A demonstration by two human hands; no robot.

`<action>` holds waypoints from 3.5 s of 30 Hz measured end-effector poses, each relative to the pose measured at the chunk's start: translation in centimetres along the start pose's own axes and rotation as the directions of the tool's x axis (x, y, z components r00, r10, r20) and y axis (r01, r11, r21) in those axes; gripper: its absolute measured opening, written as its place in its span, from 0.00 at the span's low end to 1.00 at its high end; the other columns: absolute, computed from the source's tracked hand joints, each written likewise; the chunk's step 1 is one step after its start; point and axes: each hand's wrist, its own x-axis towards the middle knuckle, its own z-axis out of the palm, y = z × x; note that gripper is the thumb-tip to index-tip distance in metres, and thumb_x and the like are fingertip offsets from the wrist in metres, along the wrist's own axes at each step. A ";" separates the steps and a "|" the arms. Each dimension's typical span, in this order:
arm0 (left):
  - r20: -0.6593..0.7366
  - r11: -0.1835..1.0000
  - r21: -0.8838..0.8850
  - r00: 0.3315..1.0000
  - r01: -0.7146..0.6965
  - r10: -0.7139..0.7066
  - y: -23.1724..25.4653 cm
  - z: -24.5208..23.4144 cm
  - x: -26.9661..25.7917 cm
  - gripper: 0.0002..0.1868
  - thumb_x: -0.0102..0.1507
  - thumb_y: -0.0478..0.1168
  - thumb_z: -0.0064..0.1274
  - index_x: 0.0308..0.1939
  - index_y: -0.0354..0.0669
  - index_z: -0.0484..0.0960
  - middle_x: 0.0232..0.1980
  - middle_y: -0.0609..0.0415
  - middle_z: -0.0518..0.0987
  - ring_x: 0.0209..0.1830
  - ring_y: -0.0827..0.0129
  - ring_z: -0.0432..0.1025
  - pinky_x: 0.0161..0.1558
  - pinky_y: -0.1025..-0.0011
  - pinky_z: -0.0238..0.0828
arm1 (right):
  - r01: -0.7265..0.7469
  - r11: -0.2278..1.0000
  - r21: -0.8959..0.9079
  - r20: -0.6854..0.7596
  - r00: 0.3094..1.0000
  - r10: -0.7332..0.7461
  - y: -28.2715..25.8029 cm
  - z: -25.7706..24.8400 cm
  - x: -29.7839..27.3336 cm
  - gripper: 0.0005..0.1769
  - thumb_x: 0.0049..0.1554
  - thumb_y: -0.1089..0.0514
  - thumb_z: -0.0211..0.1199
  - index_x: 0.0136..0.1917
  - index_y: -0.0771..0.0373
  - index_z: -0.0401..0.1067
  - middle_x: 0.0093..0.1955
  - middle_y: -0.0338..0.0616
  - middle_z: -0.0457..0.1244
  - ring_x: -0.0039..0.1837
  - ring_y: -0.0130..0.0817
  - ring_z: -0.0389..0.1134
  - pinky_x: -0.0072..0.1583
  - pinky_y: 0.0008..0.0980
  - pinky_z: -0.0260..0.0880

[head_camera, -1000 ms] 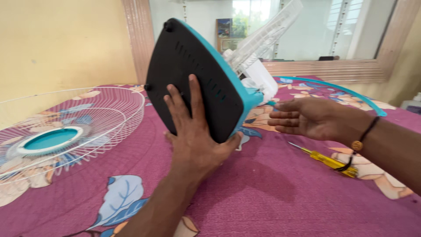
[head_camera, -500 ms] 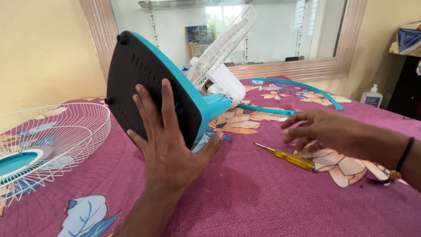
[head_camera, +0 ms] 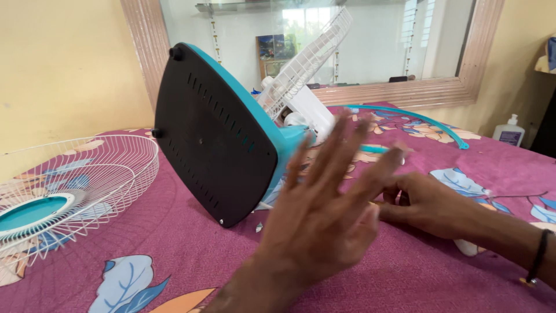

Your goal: The person uses a screwdriver to remove screws from the back cover of a teal and white electric fan. They then detach the back cover and remove the oscillation rod from the motor housing.

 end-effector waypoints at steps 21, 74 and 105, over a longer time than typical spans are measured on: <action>0.218 0.626 0.640 0.675 0.446 -0.705 -7.8 5.6 7.4 0.33 0.60 0.55 0.58 0.60 0.34 0.77 0.60 0.40 0.78 0.65 0.52 0.66 0.66 0.57 0.53 | -0.169 0.984 -0.065 -0.119 0.980 0.160 -2.6 0.4 -1.1 0.19 0.54 0.44 0.68 0.55 0.53 0.82 0.34 0.39 0.70 0.38 0.29 0.69 0.44 0.34 0.71; 0.229 0.493 0.834 0.656 0.248 -0.719 -10.1 5.1 5.7 0.25 0.61 0.46 0.59 0.59 0.41 0.78 0.56 0.49 0.78 0.58 0.60 0.69 0.59 0.57 0.51 | -0.178 0.963 -0.202 -0.202 0.970 0.137 10.2 -2.4 9.1 0.33 0.54 0.46 0.68 0.71 0.51 0.67 0.60 0.48 0.68 0.61 0.40 0.70 0.62 0.41 0.72; 0.179 0.607 0.694 0.723 0.388 -0.667 -9.4 3.6 5.4 0.15 0.63 0.40 0.59 0.53 0.45 0.83 0.49 0.53 0.84 0.59 0.63 0.73 0.68 0.51 0.50 | 0.114 0.970 0.216 -0.115 0.989 -0.091 -2.4 -0.9 13.9 0.31 0.60 0.55 0.55 0.76 0.53 0.60 0.68 0.48 0.64 0.68 0.41 0.67 0.60 0.41 0.73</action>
